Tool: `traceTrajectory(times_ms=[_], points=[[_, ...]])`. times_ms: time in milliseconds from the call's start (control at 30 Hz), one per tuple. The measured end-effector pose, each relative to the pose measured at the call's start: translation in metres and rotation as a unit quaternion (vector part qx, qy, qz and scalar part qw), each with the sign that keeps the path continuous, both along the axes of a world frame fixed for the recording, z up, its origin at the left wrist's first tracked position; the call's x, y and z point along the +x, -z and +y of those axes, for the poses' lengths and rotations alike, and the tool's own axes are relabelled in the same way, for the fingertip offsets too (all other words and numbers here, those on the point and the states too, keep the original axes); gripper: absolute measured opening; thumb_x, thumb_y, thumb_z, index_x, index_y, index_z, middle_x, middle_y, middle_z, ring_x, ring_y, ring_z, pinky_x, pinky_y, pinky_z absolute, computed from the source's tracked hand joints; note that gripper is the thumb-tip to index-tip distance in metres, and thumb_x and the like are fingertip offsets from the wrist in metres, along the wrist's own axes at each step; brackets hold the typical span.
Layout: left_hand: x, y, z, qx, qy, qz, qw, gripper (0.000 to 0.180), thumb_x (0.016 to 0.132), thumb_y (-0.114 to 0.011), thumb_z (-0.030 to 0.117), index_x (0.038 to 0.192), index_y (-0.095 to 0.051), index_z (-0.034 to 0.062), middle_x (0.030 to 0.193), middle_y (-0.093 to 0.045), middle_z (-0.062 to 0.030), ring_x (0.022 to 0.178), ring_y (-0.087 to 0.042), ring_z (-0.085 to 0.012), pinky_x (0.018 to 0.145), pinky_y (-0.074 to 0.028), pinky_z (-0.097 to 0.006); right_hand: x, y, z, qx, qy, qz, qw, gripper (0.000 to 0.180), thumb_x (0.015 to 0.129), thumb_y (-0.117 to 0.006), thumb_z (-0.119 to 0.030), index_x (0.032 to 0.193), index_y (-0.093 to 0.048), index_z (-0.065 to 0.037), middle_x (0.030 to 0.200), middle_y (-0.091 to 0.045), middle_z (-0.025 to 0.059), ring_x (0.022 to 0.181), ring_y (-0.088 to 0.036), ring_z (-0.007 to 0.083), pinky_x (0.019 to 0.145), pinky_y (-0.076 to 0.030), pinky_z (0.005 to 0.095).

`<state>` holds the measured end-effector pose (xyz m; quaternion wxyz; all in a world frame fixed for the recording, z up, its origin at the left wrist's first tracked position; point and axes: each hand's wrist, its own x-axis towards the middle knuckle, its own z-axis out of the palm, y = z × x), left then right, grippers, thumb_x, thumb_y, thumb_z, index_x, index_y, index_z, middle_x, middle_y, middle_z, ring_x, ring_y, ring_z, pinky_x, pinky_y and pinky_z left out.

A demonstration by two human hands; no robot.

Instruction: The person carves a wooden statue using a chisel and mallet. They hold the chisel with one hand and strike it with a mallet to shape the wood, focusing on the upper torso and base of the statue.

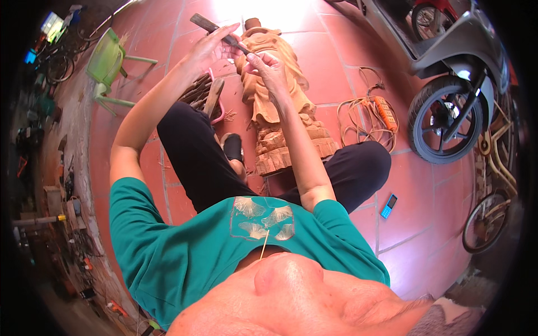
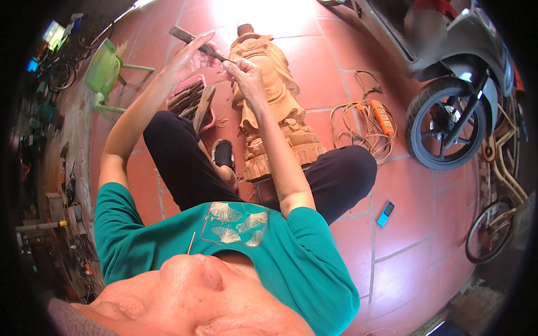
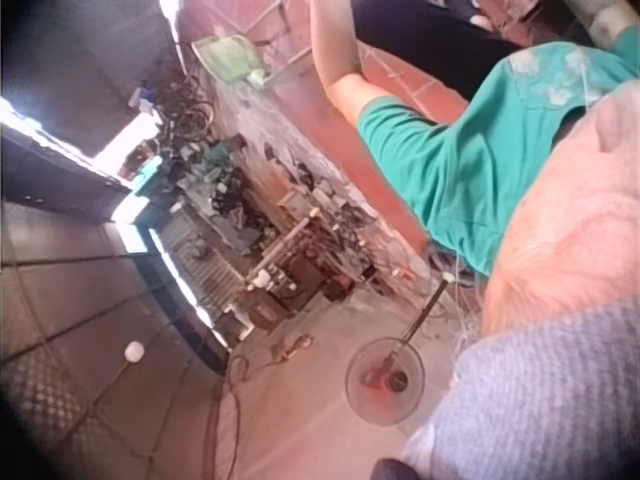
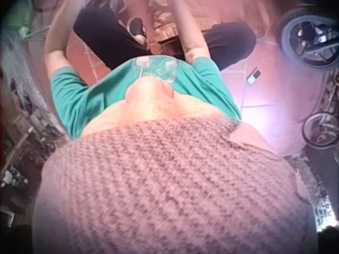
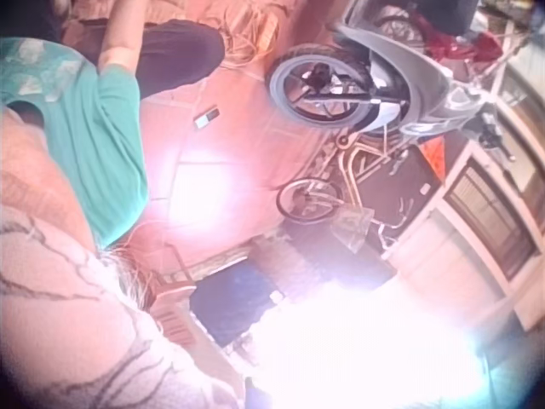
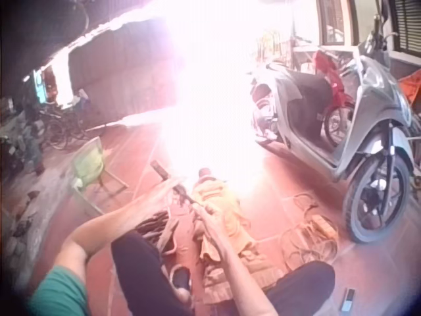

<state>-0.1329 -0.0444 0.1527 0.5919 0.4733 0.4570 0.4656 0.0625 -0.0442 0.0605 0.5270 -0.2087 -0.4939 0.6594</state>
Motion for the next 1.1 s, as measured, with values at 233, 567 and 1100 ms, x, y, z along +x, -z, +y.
traceTrajectory(times_ms=[233,567,1100], points=[[0.035,0.018,0.017,0.003,-0.007,-0.016,1.0,0.042,0.097,-0.069,0.049,0.092,-0.071,0.0069,0.087,-0.075,-0.0124,0.075,-0.072,-0.0201,0.069,-0.057,-0.035,0.026,0.004,0.007,-0.005,0.071,-0.003,0.997,0.022,0.103,-0.063,-0.017,0.088,-0.07,-0.003,0.076,-0.07,0.0033,0.069,-0.063,0.0079,0.068,-0.05,0.0234],[0.032,0.066,0.023,-0.01,-0.062,-0.129,0.99,0.042,0.094,-0.074,0.048,0.091,-0.07,0.0064,0.09,-0.075,-0.0186,0.075,-0.072,-0.0258,0.075,-0.06,-0.039,0.03,0.031,0.027,-0.059,0.014,-0.029,0.998,0.026,0.107,-0.052,-0.017,0.096,-0.07,-0.001,0.085,-0.074,0.0083,0.076,-0.069,0.0121,0.075,-0.057,0.0276],[-0.015,0.076,0.0,-0.047,-0.149,-0.246,0.957,0.043,0.096,-0.072,0.045,0.084,-0.069,0.0041,0.085,-0.071,-0.0153,0.074,-0.066,-0.0275,0.072,-0.059,-0.04,-0.003,0.03,0.021,-0.07,-0.09,0.032,0.993,0.016,0.096,-0.075,-0.019,0.094,-0.069,-0.005,0.087,-0.074,0.0052,0.081,-0.07,0.012,0.074,-0.054,0.0247]])
